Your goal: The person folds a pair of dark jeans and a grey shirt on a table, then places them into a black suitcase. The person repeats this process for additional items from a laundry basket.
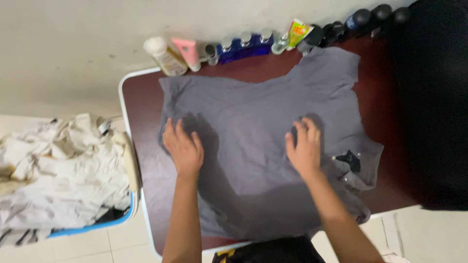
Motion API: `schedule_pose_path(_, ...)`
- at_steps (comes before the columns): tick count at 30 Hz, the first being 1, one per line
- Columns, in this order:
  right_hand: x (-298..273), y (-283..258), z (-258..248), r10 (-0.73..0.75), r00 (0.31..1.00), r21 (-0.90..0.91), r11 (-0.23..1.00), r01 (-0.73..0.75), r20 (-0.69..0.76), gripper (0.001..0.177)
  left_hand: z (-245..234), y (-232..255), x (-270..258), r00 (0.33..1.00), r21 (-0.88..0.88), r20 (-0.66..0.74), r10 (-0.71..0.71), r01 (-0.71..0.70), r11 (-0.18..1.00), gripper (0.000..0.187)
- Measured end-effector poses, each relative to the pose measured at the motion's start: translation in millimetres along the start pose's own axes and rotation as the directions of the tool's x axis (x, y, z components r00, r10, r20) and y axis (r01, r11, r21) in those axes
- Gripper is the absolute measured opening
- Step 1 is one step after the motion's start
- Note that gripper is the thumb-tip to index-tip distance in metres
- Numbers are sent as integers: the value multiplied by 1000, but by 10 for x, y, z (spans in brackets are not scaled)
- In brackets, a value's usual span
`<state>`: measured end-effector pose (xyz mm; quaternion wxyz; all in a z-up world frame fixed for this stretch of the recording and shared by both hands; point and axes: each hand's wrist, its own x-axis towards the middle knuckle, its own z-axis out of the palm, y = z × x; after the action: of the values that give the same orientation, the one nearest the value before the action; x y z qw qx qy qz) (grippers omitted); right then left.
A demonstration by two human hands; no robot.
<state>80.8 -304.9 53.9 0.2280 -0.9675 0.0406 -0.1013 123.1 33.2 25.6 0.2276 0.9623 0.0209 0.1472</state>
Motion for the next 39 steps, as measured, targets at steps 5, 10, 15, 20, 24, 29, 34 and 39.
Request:
schedule_pose_path(5,-967,-440,174,-79,991,-116,989,91,104,54,-405,-456,-877,948,54,-85,-308,313,948,54)
schedule_pose_path(10,-1359,-430,468,-13,966,-256,963,81,258,67,-572,-659,-1375,925,197,130,-358,329,923,33)
schedule_pose_path(15,-1373,-274,580,22,934,-324,941,102,357,72,-701,-659,-1598,976,122,191,-103,80,989,34)
schedule_pose_path(20,-1317,-269,567,56,914,-284,957,65,401,71,-811,-685,-1703,933,-37,313,-179,200,979,43)
schedule_pose_path(24,-1308,-281,511,77,903,-276,960,47,423,69,-915,-870,-1795,839,-122,404,-365,445,887,44)
schedule_pose_path(29,-1281,-336,418,103,896,-299,954,35,433,69,-1102,-1096,-1890,701,49,520,-488,547,836,46)
schedule_pose_path(34,-1255,-476,373,138,895,-405,913,51,424,68,-1130,-1021,-1772,606,284,530,-593,532,798,55)
schedule_pose_path(39,-1110,-616,500,-48,937,-396,898,192,345,69,-900,-950,-1375,870,165,281,-404,371,914,51)
